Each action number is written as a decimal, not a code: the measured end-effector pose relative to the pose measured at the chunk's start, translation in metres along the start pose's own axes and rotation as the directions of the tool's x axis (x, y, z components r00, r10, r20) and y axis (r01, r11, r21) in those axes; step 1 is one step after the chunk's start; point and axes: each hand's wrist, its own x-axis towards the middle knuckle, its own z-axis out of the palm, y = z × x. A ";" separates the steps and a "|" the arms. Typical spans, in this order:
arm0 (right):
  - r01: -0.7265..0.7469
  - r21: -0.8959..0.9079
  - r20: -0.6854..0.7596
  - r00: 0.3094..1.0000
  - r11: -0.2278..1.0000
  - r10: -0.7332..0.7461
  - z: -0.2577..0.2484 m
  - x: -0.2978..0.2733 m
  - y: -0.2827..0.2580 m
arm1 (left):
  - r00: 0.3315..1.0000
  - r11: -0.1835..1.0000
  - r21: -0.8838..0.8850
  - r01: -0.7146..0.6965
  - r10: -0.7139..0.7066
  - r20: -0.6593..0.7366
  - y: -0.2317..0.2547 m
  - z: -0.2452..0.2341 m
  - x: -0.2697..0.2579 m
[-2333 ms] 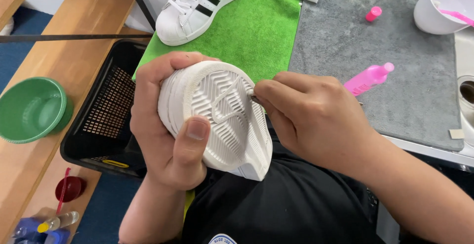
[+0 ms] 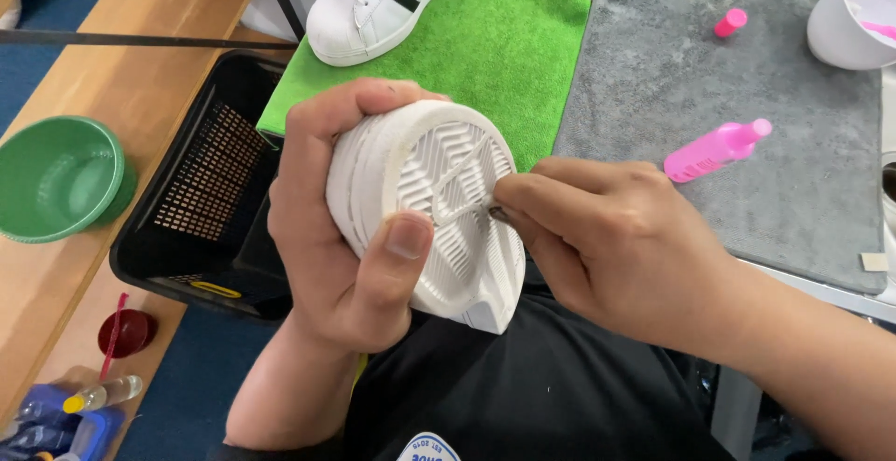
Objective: The person scrubs the sole of a white sneaker using a small tool and a cloth, repeatedly working on the tread pattern. They occasionally pause to wipe the tool and reposition the shoe while continuing to clean the same area.
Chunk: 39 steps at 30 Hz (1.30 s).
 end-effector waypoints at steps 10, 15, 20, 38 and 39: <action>-0.147 0.147 -0.068 0.985 0.978 0.159 0.007 0.001 -0.002 | 1.000 1.000 0.006 -0.010 0.010 0.005 0.000 0.002 0.002; -0.326 0.503 -0.059 0.911 0.801 0.408 0.015 -0.003 0.000 | 0.999 0.999 -0.049 0.023 -0.024 -0.020 -0.001 0.003 0.000; 0.045 -0.257 0.043 0.998 0.965 -0.035 -0.002 -0.004 -0.002 | 1.000 0.999 0.036 -0.002 0.001 0.022 0.000 0.003 0.003; -0.611 0.000 -0.512 0.680 0.792 0.525 0.055 -0.205 0.096 | 0.935 0.582 -0.735 0.348 -0.270 0.230 -0.033 -0.049 0.066; -0.620 0.010 -0.502 0.675 0.785 0.540 0.080 -0.246 0.124 | 0.929 0.579 -0.730 0.363 -0.287 0.235 -0.037 -0.048 0.070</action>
